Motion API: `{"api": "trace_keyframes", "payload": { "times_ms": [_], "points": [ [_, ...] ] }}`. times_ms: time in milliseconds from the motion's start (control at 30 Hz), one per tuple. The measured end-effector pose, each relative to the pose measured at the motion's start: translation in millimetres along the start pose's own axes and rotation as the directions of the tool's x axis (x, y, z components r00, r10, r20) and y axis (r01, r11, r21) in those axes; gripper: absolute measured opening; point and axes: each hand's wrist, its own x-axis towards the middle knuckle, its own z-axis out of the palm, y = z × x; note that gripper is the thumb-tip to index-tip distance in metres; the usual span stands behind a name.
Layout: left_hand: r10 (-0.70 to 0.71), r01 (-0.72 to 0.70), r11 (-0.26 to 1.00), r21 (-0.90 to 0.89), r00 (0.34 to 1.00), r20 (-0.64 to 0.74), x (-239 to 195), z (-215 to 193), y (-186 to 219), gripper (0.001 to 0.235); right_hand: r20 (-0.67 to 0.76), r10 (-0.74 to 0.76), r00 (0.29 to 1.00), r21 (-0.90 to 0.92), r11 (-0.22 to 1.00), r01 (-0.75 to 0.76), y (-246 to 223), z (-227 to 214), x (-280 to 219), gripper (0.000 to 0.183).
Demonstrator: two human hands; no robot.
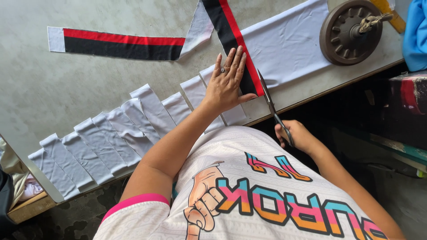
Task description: Cutting patterned fabric strips using scissors on a work table.
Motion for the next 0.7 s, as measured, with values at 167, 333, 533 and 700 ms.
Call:
{"api": "trace_keyframes", "payload": {
  "times_ms": [167, 333, 533, 700],
  "points": [
    [0.004, -0.003, 1.000, 0.018, 1.000, -0.018, 0, 2, -2, 0.122, -0.005, 0.033, 0.999, -0.052, 0.998, -0.033, -26, -6, 7, 0.071],
    [0.007, -0.006, 1.000, 0.016, 0.999, -0.035, 0, 4, -2, 0.122, -0.078, 0.052, 0.996, -0.081, 0.995, -0.059, -27, -3, 5, 0.065],
    [0.001, 0.000, 0.999, 0.039, 1.000, -0.031, 1, 2, -2, 0.125, -0.049, 0.085, 0.995, -0.047, 0.995, -0.088, -42, -8, 12, 0.063],
    [0.002, -0.001, 1.000, 0.030, 0.999, -0.038, 0, 3, -2, 0.128, -0.004, 0.095, 0.995, -0.045, 0.994, -0.095, -64, -16, 30, 0.068]
  ]
}}
